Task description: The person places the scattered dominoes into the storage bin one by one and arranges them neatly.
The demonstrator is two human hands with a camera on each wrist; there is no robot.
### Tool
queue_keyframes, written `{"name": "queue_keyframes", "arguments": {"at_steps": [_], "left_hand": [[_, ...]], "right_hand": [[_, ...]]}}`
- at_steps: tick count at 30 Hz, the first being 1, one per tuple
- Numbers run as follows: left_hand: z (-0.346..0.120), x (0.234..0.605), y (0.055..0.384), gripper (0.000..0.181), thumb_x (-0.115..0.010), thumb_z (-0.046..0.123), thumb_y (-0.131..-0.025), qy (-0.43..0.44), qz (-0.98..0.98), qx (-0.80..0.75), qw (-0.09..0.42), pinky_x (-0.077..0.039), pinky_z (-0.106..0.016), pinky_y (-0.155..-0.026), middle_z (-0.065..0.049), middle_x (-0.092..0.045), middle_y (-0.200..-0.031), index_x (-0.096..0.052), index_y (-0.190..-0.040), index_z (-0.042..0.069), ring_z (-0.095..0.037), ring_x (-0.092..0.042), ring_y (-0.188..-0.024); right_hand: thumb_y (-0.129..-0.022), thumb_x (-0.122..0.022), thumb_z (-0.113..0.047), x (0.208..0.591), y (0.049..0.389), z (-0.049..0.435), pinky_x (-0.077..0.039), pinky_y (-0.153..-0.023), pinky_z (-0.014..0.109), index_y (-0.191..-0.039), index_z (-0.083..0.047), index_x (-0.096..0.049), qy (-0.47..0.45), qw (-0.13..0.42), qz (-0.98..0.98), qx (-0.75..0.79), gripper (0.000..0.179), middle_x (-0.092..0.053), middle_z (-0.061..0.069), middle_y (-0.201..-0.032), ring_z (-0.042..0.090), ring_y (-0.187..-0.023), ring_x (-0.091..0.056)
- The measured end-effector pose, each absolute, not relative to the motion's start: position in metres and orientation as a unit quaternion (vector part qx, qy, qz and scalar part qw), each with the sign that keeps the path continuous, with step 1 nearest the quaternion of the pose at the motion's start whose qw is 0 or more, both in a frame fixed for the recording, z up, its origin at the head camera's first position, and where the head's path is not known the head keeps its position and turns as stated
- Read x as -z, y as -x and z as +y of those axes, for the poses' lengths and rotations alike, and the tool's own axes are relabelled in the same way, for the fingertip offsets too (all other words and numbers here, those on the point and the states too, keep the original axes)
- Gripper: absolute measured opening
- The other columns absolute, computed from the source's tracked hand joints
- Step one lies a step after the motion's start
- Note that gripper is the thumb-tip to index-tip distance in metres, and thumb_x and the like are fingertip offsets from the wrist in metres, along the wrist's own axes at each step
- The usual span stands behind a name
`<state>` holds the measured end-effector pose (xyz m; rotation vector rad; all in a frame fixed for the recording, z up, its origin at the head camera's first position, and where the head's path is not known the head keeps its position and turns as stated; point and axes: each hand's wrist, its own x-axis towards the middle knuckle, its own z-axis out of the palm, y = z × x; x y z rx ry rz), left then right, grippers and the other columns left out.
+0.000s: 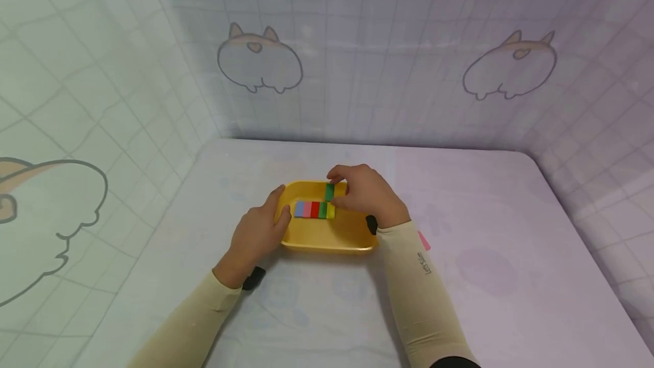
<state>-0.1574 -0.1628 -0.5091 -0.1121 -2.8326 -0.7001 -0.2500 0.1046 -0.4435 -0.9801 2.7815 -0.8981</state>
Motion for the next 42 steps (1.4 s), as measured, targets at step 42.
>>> {"name": "queue_keyframes", "arguments": {"at_steps": [42], "left_hand": [[-0.161, 0.507, 0.159, 0.062, -0.043, 0.044, -0.109, 0.034, -0.966, 0.235, 0.101, -0.040, -0.035, -0.042, -0.003, -0.048, -0.055, -0.039, -0.163, 0.014, -0.022, -0.047, -0.044]], "right_hand": [[-0.085, -0.084, -0.014, 0.455, 0.247, 0.086, -0.053, -0.075, 0.040, -0.120, -0.018, -0.074, 0.288, 0.098, 0.949, 0.081, 0.037, -0.071, -0.002, -0.102, 0.021, -0.088, -0.062]]}}
